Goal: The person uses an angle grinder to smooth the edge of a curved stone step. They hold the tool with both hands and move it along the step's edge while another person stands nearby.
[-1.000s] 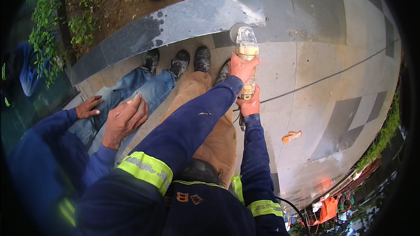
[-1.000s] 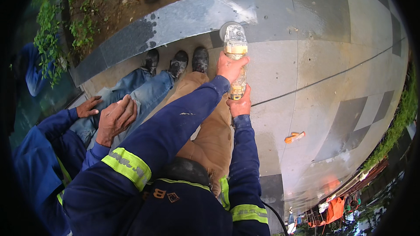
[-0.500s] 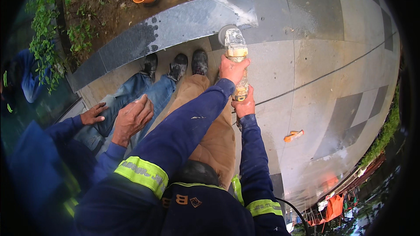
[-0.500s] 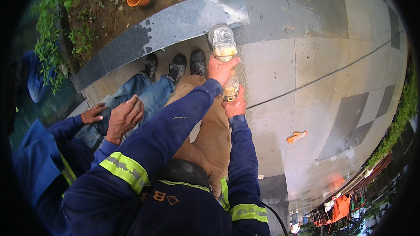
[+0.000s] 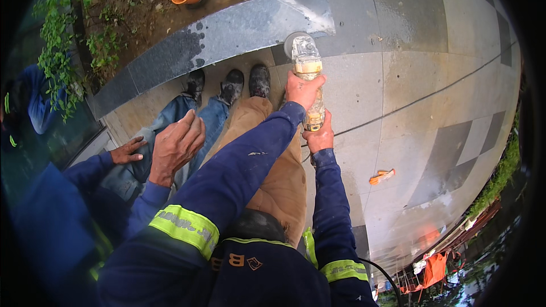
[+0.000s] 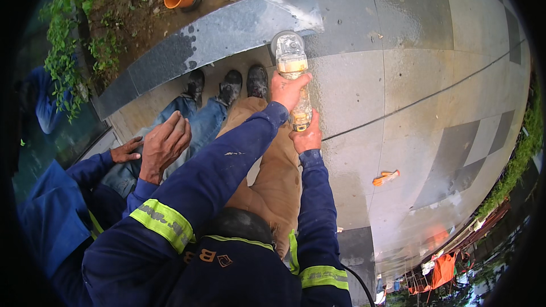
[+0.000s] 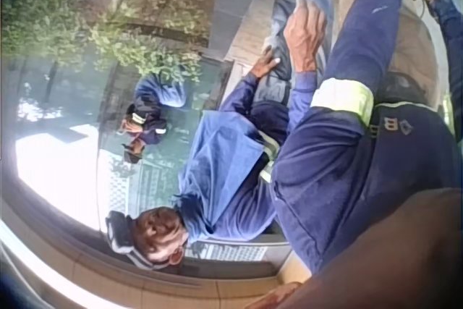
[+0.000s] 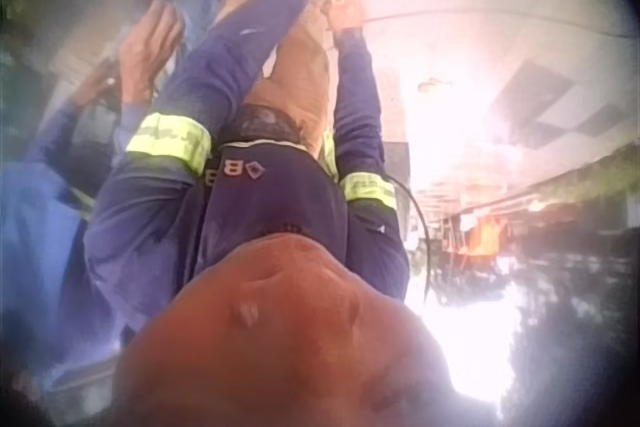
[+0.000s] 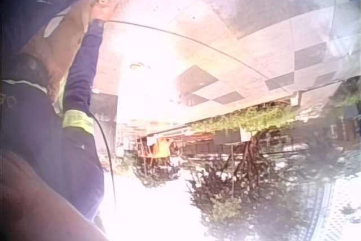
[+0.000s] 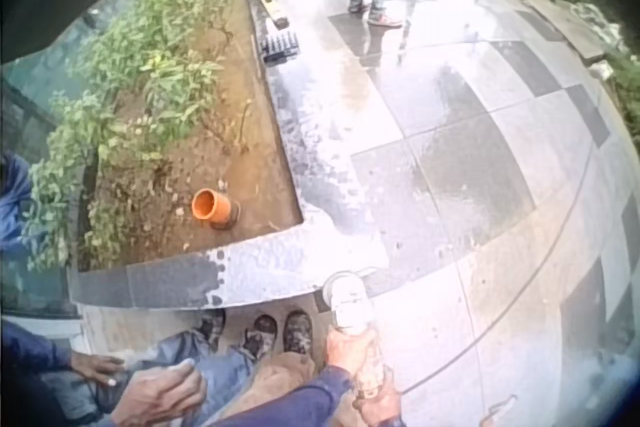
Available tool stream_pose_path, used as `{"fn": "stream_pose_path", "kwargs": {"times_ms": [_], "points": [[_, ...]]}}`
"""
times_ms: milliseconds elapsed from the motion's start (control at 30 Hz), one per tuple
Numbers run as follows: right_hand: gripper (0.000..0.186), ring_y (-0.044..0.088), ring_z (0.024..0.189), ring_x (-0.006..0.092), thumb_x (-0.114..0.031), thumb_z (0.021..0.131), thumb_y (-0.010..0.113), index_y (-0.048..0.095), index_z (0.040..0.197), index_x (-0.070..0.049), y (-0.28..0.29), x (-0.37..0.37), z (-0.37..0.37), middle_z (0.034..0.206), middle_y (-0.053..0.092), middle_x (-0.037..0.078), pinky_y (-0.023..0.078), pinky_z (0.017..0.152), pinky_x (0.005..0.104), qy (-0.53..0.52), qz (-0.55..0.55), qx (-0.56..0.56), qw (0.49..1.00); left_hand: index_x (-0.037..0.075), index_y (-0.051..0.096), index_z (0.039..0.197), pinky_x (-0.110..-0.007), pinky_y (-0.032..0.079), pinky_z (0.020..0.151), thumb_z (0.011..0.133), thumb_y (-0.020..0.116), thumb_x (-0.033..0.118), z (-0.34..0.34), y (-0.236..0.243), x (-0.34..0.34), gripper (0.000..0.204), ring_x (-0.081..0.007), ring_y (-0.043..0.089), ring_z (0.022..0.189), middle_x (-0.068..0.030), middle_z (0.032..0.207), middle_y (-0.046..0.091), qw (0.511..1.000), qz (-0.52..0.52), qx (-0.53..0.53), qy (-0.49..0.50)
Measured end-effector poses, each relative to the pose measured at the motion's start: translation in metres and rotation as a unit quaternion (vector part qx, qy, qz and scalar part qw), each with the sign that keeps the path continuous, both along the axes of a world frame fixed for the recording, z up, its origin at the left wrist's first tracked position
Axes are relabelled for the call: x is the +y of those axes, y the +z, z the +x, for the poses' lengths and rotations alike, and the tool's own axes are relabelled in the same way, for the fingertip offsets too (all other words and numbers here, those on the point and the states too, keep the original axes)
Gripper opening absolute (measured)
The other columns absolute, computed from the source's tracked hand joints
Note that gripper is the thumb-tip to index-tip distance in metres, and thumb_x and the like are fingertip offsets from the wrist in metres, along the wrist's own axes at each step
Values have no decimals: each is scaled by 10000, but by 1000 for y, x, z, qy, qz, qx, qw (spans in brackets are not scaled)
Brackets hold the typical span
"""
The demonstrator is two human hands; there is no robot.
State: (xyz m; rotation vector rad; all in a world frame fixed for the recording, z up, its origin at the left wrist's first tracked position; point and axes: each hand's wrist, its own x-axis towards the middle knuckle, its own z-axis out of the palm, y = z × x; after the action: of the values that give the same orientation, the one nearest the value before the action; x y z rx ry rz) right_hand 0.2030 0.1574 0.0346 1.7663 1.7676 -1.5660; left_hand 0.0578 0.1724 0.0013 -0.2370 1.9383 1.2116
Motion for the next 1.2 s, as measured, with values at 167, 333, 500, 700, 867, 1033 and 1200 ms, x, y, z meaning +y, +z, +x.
{"fn": "stream_pose_path", "kwargs": {"times_ms": [167,333,500,700,867,1033,1200], "points": [[837,661,926,413,-59,600,716,368,1360,-108,3,8,-7,968,675,225,521,815,441,-21,24,11,999,-46,512,1106,-377,528,817,678,829,257,-2,-4,16,612,-275,675,916,-188,1007,669,999,26,-12,-16],[829,659,944,418,-56,611,712,361,1361,-111,7,4,-7,993,676,231,521,823,446,19,-12,-13,1000,-45,511,1116,-368,526,814,693,823,227,-2,-2,0,591,-243,666,909,-173,1015,664,999,31,-20,23],[844,660,961,410,-49,607,719,353,1365,-110,7,21,-11,1005,675,228,522,837,440,3,11,-9,1000,-46,509,1123,-366,523,828,682,826,253,-6,-2,23,620,-250,665,936,-184,1028,662,1000,4,-20,-8],[860,658,951,417,-49,601,723,347,1372,-115,5,11,-4,990,677,223,518,845,447,2,19,-9,1000,-45,524,1123,-370,527,819,672,828,271,-1,0,14,629,-255,673,910,-177,1008,669,1000,6,-20,-9],[847,653,952,428,-33,599,719,360,1360,-127,10,12,-17,982,676,231,520,838,451,22,7,-15,1000,-13,621,1051,-325,526,752,710,824,189,-11,6,9,445,-189,664,818,-110,965,691,999,25,-10,39],[872,660,942,412,-28,591,731,356,1372,-118,5,12,-7,1001,670,236,521,835,447,-19,30,23,999,-58,518,1106,-378,528,829,658,828,278,-5,0,20,640,-288,676,915,-201,1025,669,999,-13,-16,-33],[865,662,938,406,-44,597,727,351,1375,-93,9,12,-6,994,673,231,519,836,441,23,-11,-15,1000,-66,508,1110,-379,524,844,657,828,282,-2,1,6,654,-303,675,940,-220,1043,665,998,21,-38,43]]}}
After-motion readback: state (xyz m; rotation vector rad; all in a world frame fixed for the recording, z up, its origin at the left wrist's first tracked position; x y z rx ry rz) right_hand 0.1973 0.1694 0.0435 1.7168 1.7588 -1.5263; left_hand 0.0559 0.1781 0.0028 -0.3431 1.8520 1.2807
